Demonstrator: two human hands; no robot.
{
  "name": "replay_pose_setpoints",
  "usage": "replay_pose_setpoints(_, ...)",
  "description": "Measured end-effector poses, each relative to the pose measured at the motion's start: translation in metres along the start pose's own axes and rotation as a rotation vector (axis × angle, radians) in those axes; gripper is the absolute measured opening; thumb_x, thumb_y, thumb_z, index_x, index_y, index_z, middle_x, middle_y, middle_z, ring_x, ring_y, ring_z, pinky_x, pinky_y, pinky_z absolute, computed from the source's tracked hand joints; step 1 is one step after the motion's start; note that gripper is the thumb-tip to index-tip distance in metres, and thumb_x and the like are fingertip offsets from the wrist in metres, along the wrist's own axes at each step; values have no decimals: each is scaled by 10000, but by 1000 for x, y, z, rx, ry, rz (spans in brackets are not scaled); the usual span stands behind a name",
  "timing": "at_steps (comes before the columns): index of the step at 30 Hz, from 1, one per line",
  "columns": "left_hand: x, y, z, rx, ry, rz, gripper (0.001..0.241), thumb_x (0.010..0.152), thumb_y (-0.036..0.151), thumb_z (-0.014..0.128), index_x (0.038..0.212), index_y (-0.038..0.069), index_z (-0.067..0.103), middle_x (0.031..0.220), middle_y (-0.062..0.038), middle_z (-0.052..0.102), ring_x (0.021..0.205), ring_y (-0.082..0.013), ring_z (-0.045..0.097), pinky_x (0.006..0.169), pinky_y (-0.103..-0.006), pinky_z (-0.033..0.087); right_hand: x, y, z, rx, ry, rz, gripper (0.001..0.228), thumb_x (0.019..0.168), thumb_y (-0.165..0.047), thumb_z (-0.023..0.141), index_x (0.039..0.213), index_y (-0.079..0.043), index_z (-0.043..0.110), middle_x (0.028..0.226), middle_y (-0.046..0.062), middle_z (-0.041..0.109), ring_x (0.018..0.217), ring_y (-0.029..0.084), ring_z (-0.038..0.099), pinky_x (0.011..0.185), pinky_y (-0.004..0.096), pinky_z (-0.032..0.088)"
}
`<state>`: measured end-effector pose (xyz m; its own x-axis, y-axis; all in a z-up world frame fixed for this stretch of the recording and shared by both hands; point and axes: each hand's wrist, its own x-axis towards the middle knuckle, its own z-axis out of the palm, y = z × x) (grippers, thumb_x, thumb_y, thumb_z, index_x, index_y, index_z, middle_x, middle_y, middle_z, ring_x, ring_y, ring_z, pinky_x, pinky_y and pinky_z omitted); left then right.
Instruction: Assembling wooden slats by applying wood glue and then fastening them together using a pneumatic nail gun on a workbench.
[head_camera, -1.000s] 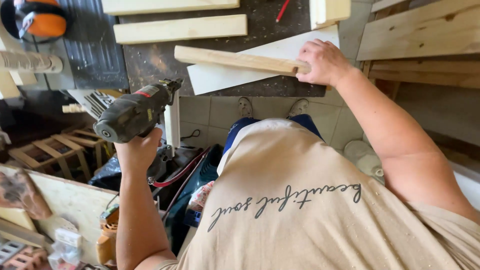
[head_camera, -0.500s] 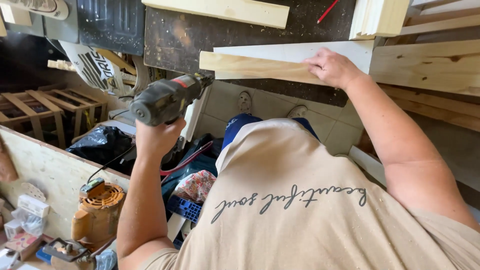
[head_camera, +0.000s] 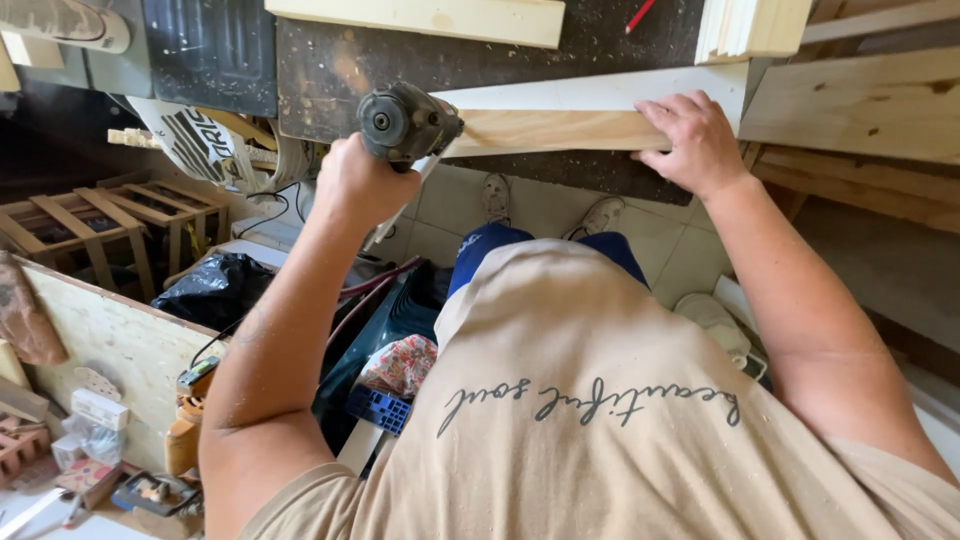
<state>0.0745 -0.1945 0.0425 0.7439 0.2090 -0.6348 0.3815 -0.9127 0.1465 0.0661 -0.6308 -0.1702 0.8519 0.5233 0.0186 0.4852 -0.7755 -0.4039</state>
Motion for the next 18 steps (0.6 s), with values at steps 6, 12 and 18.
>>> replay_pose_setpoints(6,-18,13,-7,54,38,36,272,750,230,607,907,18,675,895,-196,732,786,-453,663,671,-498,558,-2,-3,9,-28,72,-3,715,848,-325,904,1472,-45,694,1266,148,732,1128,325,596,962,435,521)
replay_pose_setpoints(12,-27,69,13,115,29,193,213,828,294,667,860,95,737,756,-84,747,693,-268,699,603,-390,605,-1,1,20,-62,88,-22,707,856,-372,894,1463,-67,701,1198,123,732,1078,291,579,886,407,515)
replay_pose_setpoints(18,-15,117,40,158,-81,275,125,798,162,627,784,43,662,705,-120,662,599,-283,597,498,-378,523,-2,4,22,-64,62,34,670,894,-412,832,1466,-103,673,1249,88,704,1059,317,558,855,452,511)
